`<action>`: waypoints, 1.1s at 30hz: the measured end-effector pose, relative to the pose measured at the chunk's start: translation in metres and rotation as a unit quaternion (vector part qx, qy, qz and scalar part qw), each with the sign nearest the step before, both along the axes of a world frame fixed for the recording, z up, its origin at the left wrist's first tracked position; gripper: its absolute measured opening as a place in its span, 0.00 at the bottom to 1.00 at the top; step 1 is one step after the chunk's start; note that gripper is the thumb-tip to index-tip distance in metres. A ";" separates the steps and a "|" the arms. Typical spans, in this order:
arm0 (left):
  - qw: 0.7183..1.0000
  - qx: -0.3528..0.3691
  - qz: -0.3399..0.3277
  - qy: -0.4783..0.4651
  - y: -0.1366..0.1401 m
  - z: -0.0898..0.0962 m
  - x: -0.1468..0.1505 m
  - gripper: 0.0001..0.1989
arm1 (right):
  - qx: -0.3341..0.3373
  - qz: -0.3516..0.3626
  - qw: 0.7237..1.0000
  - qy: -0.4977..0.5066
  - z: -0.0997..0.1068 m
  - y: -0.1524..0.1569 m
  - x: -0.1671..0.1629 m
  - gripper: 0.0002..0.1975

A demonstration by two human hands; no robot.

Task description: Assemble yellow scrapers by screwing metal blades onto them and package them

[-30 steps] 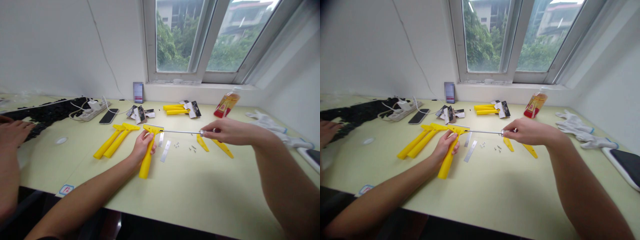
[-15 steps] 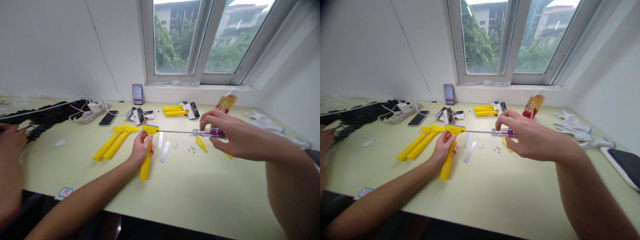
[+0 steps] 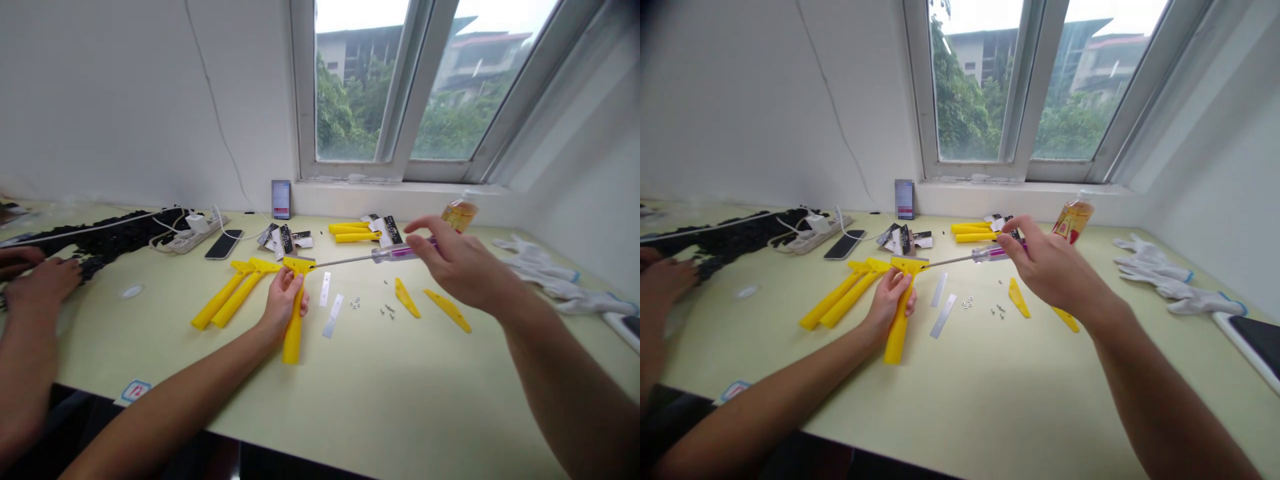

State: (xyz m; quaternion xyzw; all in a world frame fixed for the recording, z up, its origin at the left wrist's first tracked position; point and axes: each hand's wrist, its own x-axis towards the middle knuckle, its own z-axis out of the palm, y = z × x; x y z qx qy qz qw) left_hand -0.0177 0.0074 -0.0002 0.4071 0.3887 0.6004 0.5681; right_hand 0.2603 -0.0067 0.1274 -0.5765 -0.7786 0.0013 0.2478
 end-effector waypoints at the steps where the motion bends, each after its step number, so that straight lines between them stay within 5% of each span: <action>1: 1.000 -0.002 0.000 -0.001 0.000 0.000 0.000 0.18 | 0.004 -0.004 1.000 0.002 -0.001 0.002 0.000 0.25; 5: 1.000 -0.005 0.004 0.006 -0.001 0.001 0.000 0.16 | -0.024 0.101 0.993 0.062 -0.004 0.009 0.001 0.29; 8: 1.000 0.002 0.014 0.019 -0.001 0.001 0.000 0.15 | -0.008 0.016 0.997 0.070 -0.006 0.012 0.002 0.24; 12: 0.999 0.006 0.020 0.032 -0.002 0.001 0.001 0.14 | -0.008 0.105 0.987 0.124 -0.006 0.010 0.001 0.26; 17: 0.998 0.033 0.021 0.053 -0.007 0.001 0.005 0.14 | 0.048 0.004 0.993 0.103 -0.004 0.008 0.003 0.21; 21: 0.996 0.048 0.039 0.067 -0.008 0.001 0.005 0.13 | 0.030 0.113 0.985 0.126 -0.003 0.005 0.005 0.24; 25: 0.995 0.049 0.040 0.076 -0.007 0.000 0.005 0.13 | 0.025 0.029 0.994 0.103 -0.001 0.002 0.003 0.21; 29: 0.995 0.051 0.046 0.075 -0.004 -0.002 0.004 0.13 | -0.012 0.144 0.985 0.097 0.001 -0.001 0.002 0.27; 33: 0.995 0.063 0.042 0.067 -0.003 -0.002 0.004 0.14 | 0.014 0.000 0.998 0.068 0.003 -0.002 -0.001 0.24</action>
